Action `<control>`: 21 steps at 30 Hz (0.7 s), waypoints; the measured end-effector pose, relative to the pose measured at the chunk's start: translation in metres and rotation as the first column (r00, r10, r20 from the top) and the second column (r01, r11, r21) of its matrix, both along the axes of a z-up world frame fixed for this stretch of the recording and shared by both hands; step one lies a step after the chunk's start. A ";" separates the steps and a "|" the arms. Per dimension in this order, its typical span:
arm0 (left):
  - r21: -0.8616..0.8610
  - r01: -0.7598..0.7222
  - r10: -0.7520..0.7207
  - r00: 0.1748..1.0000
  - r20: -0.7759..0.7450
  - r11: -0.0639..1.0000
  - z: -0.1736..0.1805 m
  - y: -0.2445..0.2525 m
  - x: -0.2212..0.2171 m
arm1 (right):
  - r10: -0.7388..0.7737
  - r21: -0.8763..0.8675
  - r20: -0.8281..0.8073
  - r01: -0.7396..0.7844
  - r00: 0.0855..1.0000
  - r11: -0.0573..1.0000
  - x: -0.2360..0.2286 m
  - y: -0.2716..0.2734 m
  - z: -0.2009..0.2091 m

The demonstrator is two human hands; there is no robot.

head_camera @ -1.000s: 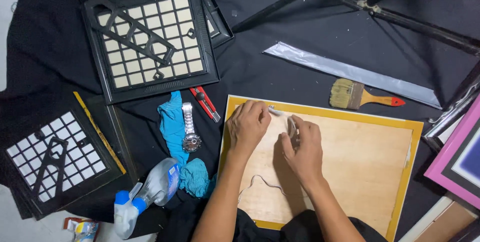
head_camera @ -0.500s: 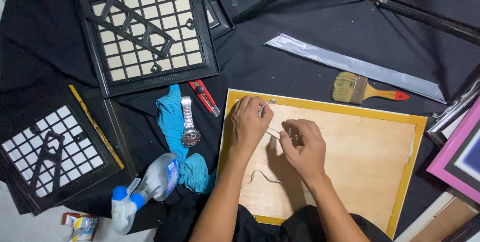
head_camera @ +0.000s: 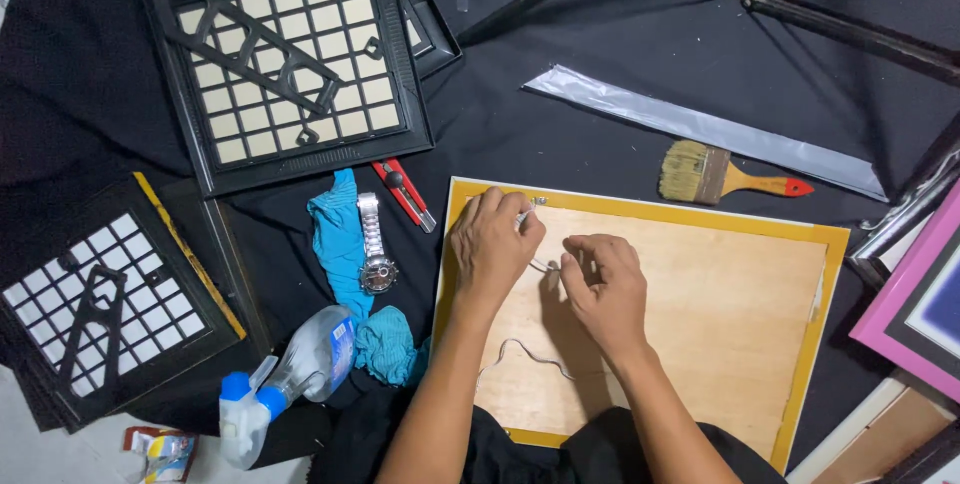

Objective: Untying the hanging wire and removing the back panel from a picture frame

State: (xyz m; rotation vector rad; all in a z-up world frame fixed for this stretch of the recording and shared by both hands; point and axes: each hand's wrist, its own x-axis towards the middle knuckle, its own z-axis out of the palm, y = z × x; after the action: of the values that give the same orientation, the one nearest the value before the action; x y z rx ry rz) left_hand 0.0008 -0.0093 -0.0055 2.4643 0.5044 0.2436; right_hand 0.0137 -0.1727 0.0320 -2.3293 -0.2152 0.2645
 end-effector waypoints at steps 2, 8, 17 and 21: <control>-0.032 0.012 -0.013 0.999 -0.030 0.999 -0.002 0.001 -0.002 | 0.001 0.004 -0.002 -0.001 1.000 1.000 0.001 0.002 0.002; -0.184 0.039 -0.063 0.990 -0.124 0.982 0.002 0.009 -0.001 | 0.032 0.045 0.019 -0.033 0.999 0.998 0.002 0.002 0.001; -0.238 0.050 -0.073 0.993 -0.089 0.970 -0.017 0.008 -0.010 | 0.284 -0.201 0.111 -0.259 0.952 0.945 0.024 0.019 -0.015; -0.274 0.045 -0.076 0.991 -0.106 0.961 -0.037 0.006 -0.012 | 0.541 -0.414 0.128 -0.451 0.831 0.791 0.053 0.036 -0.015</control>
State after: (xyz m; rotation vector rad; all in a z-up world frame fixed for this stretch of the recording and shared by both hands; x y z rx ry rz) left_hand -0.0111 -0.0031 -0.0424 2.2288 0.4759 0.0043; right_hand 0.0669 -0.1369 0.0171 -2.6378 -0.9978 0.2997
